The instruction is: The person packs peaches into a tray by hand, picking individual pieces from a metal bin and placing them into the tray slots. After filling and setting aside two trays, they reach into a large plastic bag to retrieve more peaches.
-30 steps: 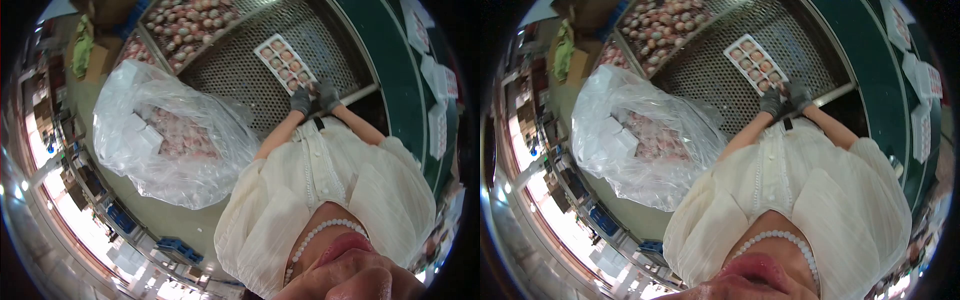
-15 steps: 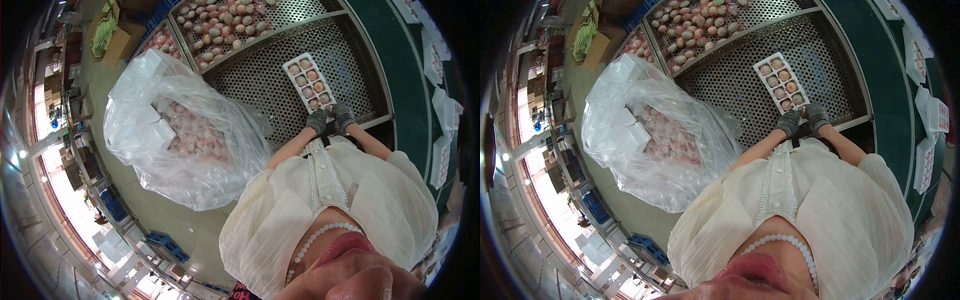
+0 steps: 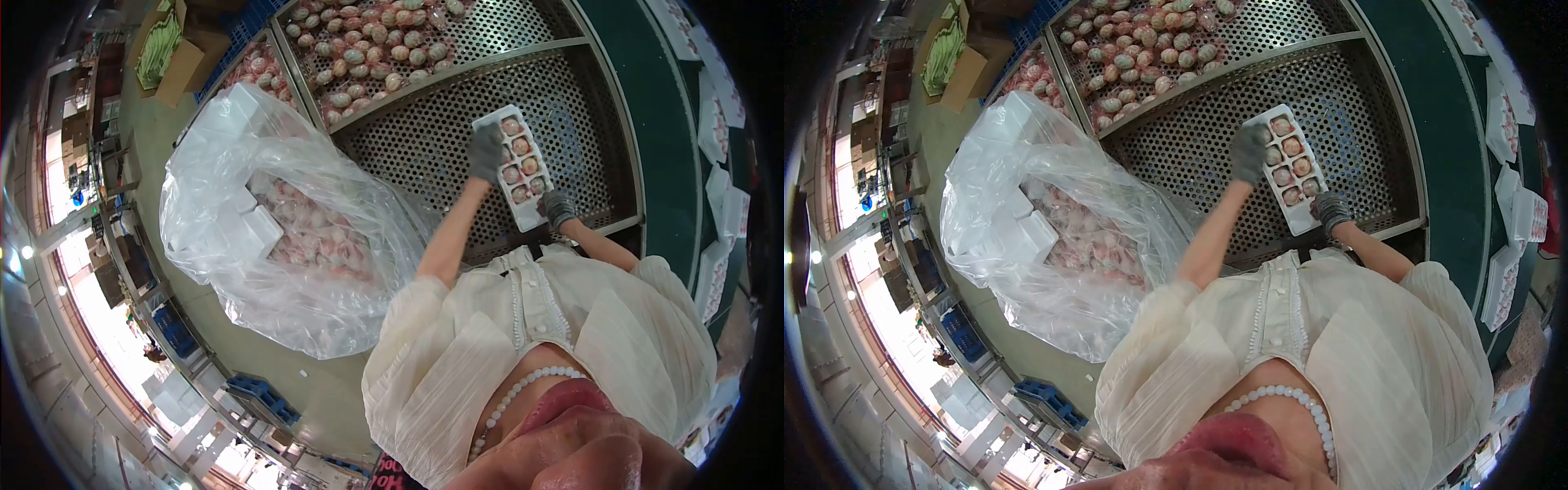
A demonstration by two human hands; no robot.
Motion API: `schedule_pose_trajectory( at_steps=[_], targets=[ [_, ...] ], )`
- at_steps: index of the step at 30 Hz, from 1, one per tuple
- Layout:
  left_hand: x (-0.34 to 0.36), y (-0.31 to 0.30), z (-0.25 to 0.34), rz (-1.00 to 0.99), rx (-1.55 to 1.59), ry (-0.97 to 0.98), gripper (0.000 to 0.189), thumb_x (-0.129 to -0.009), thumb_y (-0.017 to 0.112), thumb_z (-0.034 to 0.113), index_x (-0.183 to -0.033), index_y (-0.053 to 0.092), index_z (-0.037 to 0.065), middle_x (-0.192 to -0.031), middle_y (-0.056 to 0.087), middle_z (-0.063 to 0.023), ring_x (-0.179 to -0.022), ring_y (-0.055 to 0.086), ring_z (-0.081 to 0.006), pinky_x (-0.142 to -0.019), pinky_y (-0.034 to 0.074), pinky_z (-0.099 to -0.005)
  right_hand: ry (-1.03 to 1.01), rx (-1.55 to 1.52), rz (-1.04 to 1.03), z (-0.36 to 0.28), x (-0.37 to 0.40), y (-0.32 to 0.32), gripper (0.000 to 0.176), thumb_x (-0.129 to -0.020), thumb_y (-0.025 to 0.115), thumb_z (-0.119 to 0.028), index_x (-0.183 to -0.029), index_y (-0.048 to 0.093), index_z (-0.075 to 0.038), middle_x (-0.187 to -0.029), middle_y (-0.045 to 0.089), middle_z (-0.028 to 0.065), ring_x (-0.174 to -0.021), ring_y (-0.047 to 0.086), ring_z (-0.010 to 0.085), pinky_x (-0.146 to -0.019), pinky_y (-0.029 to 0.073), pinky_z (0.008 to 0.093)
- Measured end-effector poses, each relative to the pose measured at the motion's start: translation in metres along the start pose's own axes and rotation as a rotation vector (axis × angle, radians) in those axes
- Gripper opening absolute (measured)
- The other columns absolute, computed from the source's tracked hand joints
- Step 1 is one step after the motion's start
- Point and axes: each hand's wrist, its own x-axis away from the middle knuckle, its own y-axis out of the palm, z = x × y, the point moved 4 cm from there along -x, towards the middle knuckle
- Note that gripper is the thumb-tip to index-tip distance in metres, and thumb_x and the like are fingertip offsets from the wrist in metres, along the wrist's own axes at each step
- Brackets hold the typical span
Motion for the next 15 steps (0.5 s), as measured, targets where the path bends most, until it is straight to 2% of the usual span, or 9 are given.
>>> schedule_pose_trajectory(
  at_steps=[1,2,3,4,6,7,8,13,15],
  targets=[
    [-0.035,-0.017,-0.011,0.271,-0.031,0.203,0.023,-0.078,0.041,0.017,-0.089,0.051,0.000,-0.080,0.054,-0.0165,-0.077,0.051,-0.0315,-0.069,0.040,-0.0356,0.001,-0.003,-0.003,0.002,-0.001,0.004,0.014,-0.064,0.055,-0.024,-0.065,0.060,-0.011,-0.063,0.057,0.0115,-0.059,0.056,0.0255,-0.054,0.044,0.0360],
    [-0.061,-0.047,0.005,0.299,-0.136,0.143,0.025,-0.078,0.042,0.017,-0.094,0.050,-0.001,-0.088,0.052,-0.0202,-0.083,0.049,-0.0318,-0.074,0.039,-0.0354,0.013,-0.084,-0.040,0.005,-0.001,0.009,0.016,-0.062,0.056,-0.025,-0.068,0.060,-0.011,-0.067,0.058,0.0122,-0.062,0.057,0.0259,-0.056,0.045,0.0363],
    [-0.096,-0.055,-0.019,0.233,-0.219,-0.060,0.031,-0.076,0.043,0.017,-0.103,0.046,0.001,-0.100,0.049,-0.0190,-0.094,0.045,-0.0307,-0.081,0.036,-0.0347,0.026,-0.165,-0.073,0.008,-0.002,0.012,0.019,-0.061,0.057,-0.026,-0.071,0.060,-0.010,-0.071,0.058,0.0129,-0.066,0.057,0.0263,-0.058,0.045,0.0365],
    [-0.127,-0.061,-0.042,0.310,-0.434,0.016,0.036,-0.074,0.046,0.018,-0.107,0.044,0.005,-0.107,0.045,-0.0182,-0.100,0.041,-0.0307,-0.084,0.034,-0.0355,0.070,-0.180,-0.087,-0.002,0.005,-0.007,0.019,-0.060,0.058,-0.027,-0.069,0.060,-0.011,-0.071,0.058,0.0131,-0.066,0.057,0.0260,-0.056,0.045,0.0360],
    [-0.169,-0.072,-0.059,0.381,-0.641,0.101,0.041,-0.072,0.048,0.019,-0.112,0.041,0.008,-0.113,0.040,-0.0175,-0.106,0.036,-0.0306,-0.087,0.032,-0.0364,0.121,-0.360,-0.082,0.027,-0.010,0.047,0.019,-0.060,0.058,-0.027,-0.069,0.060,-0.011,-0.071,0.058,0.0130,-0.065,0.057,0.0259,-0.056,0.045,0.0358],
    [-0.189,-0.074,-0.064,0.196,-0.705,0.030,0.047,-0.070,0.050,0.020,-0.115,0.038,0.011,-0.117,0.036,-0.0166,-0.109,0.032,-0.0307,-0.090,0.030,-0.0360,0.163,-0.541,-0.078,0.028,-0.012,0.051,0.018,-0.060,0.058,-0.027,-0.068,0.060,-0.011,-0.072,0.058,0.0130,-0.065,0.057,0.0258,-0.056,0.045,0.0355],
    [-0.205,-0.072,-0.069,0.011,-0.765,-0.039,0.053,-0.068,0.053,0.022,-0.118,0.035,0.013,-0.121,0.032,-0.0157,-0.113,0.028,-0.0309,-0.092,0.027,-0.0357,0.169,-0.443,-0.098,0.031,-0.009,0.054,0.018,-0.060,0.057,-0.027,-0.067,0.060,-0.011,-0.072,0.058,0.0128,-0.064,0.057,0.0267,-0.056,0.045,0.0357],
    [-0.247,-0.055,-0.096,-0.167,-0.990,-0.139,0.054,-0.067,0.054,0.023,-0.118,0.036,0.013,-0.121,0.033,-0.0127,-0.112,0.031,-0.0283,-0.091,0.030,-0.0345,0.208,-0.219,-0.120,0.018,0.004,0.024,0.023,-0.064,0.054,-0.032,-0.077,0.059,-0.013,-0.078,0.058,0.0107,-0.071,0.057,0.0260,-0.059,0.045,0.0374],
    [-0.253,-0.051,-0.099,-0.294,-1.007,-0.220,0.048,-0.068,0.053,0.018,-0.114,0.040,0.013,-0.120,0.035,-0.0119,-0.109,0.036,-0.0260,-0.087,0.035,-0.0345,0.085,-0.181,0.150,0.015,0.006,0.019,0.013,-0.062,0.058,-0.019,-0.067,0.058,-0.007,-0.060,0.057,0.0114,-0.052,0.055,0.0253,-0.050,0.043,0.0337]
  ],
)
